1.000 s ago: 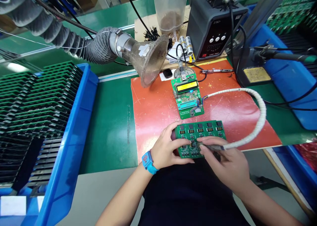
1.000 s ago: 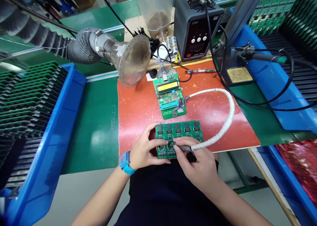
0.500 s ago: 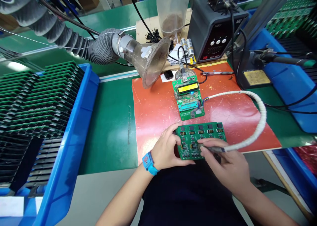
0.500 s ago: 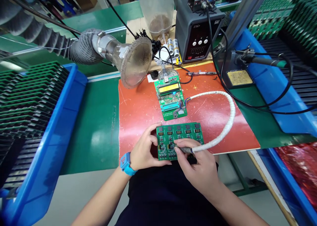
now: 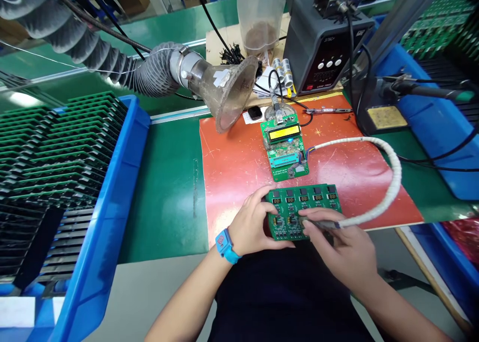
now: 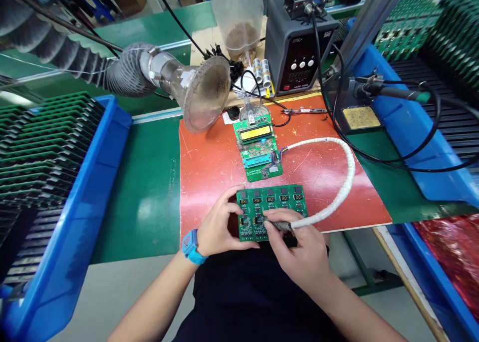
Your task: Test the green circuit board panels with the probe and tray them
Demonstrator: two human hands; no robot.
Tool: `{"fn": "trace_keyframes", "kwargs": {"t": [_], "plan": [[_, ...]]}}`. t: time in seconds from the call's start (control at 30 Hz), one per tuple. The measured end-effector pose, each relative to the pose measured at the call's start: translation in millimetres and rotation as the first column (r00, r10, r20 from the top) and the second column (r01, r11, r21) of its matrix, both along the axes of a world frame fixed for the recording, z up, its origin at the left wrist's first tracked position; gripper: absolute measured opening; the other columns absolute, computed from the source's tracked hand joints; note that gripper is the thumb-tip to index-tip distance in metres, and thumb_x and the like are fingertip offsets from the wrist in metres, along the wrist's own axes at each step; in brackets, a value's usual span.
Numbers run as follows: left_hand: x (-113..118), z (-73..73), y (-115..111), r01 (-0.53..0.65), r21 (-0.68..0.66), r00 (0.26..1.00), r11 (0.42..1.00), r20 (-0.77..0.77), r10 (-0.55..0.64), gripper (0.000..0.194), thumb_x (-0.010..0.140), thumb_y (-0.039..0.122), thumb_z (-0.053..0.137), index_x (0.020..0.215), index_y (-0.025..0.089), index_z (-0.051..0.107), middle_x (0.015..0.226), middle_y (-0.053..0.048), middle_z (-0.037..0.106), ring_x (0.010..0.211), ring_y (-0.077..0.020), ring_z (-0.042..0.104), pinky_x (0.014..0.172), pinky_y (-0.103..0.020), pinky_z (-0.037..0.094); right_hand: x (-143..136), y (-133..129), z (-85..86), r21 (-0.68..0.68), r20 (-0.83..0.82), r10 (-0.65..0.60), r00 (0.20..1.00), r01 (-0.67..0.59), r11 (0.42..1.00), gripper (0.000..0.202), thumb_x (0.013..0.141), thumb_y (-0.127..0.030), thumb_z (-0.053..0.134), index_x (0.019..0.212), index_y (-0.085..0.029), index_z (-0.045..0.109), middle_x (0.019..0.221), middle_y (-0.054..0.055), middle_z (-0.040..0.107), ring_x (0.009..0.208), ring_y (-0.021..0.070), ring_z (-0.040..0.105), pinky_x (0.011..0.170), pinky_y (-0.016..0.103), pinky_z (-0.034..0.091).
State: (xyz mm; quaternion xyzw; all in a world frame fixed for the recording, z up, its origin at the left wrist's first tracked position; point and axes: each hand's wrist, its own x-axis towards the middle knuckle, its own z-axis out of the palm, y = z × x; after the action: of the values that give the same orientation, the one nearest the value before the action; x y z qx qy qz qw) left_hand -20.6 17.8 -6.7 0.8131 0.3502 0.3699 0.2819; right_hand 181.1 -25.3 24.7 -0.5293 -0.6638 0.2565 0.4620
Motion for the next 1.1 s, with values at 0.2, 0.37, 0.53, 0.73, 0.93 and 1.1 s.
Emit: {"fn": "trace_keyframes", "kwargs": {"t": [0.2, 0.37, 0.53, 0.73, 0.93, 1.1], "plan": [[0, -2.8, 0, -0.001, 0.015, 1.0, 1.0, -0.029, 0.002, 0.1, 0.062, 0.062, 0.083, 0.14, 0.022, 0.033, 0.14, -0.02, 0.046, 0.132, -0.037, 0.048, 0.103, -0.058, 0.048, 3, -5, -4.1, -0.069, -0.042, 0.012, 0.999, -0.014, 0.998, 0.013, 0.09, -0.016, 0.064, 0.1, -0.024, 0.064, 0.098, 0.005, 0.073, 0.093, 0.0221, 0.071, 0.084, 0.038, 0.06], [-1, -1.5, -1, 0.001, -0.019, 0.996, 1.0, -0.094, -0.003, 0.117, 0.063, 0.065, 0.08, 0.153, 0.024, 0.017, 0.143, -0.019, 0.043, 0.133, -0.0387, 0.047, 0.106, -0.057, 0.046, 4, -8, -5.8, -0.095, -0.082, 0.0, 0.997, -0.008, 0.995, 0.014, 0.09, -0.017, 0.066, 0.101, -0.024, 0.066, 0.099, 0.006, 0.073, 0.094, 0.0231, 0.07, 0.081, 0.038, 0.062], [-2, -2.3, 0, 0.007, -0.013, 0.996, 1.0, -0.094, -0.008, 0.12, 0.063, 0.066, 0.08, 0.154, 0.024, 0.013, 0.144, -0.02, 0.042, 0.132, -0.039, 0.047, 0.105, -0.057, 0.047, 4, -9, -3.8, -0.108, -0.07, -0.006, 0.998, -0.001, 0.994, 0.015, 0.089, -0.017, 0.066, 0.102, -0.025, 0.066, 0.1, 0.005, 0.073, 0.093, 0.0222, 0.071, 0.08, 0.037, 0.063], [-2, -1.7, 1, 0.016, -0.019, 0.996, 1.0, -0.093, -0.018, 0.121, 0.063, 0.065, 0.08, 0.154, 0.023, 0.013, 0.145, -0.02, 0.041, 0.133, -0.0385, 0.045, 0.107, -0.056, 0.045, -1, -11, 5.0, -0.147, -0.097, -0.026, 0.995, 0.011, 0.989, 0.01, 0.091, -0.019, 0.065, 0.1, -0.024, 0.065, 0.102, 0.006, 0.072, 0.09, 0.0226, 0.072, 0.081, 0.038, 0.063], [-1, -1.8, 0, 0.007, -0.021, 0.996, 1.0, -0.094, -0.009, 0.118, 0.064, 0.062, 0.081, 0.154, 0.024, 0.015, 0.144, -0.019, 0.042, 0.133, -0.0377, 0.047, 0.106, -0.055, 0.046, -17, -8, 1.2, -0.098, -0.111, 0.021, 0.994, -0.032, 0.995, 0.013, 0.092, -0.016, 0.064, 0.102, -0.024, 0.064, 0.103, 0.006, 0.071, 0.094, 0.0221, 0.07, 0.087, 0.041, 0.061], [-1, -3.7, -1, 0.007, 0.006, 0.996, 1.0, -0.09, -0.007, 0.116, 0.066, 0.061, 0.08, 0.154, 0.022, 0.015, 0.144, -0.019, 0.042, 0.132, -0.0361, 0.047, 0.107, -0.053, 0.047, -20, -6, -0.7, -0.065, -0.052, 0.036, 0.998, -0.04, 0.997, 0.016, 0.09, -0.013, 0.063, 0.102, -0.024, 0.064, 0.102, 0.005, 0.072, 0.098, 0.0215, 0.069, 0.089, 0.039, 0.06]]}}
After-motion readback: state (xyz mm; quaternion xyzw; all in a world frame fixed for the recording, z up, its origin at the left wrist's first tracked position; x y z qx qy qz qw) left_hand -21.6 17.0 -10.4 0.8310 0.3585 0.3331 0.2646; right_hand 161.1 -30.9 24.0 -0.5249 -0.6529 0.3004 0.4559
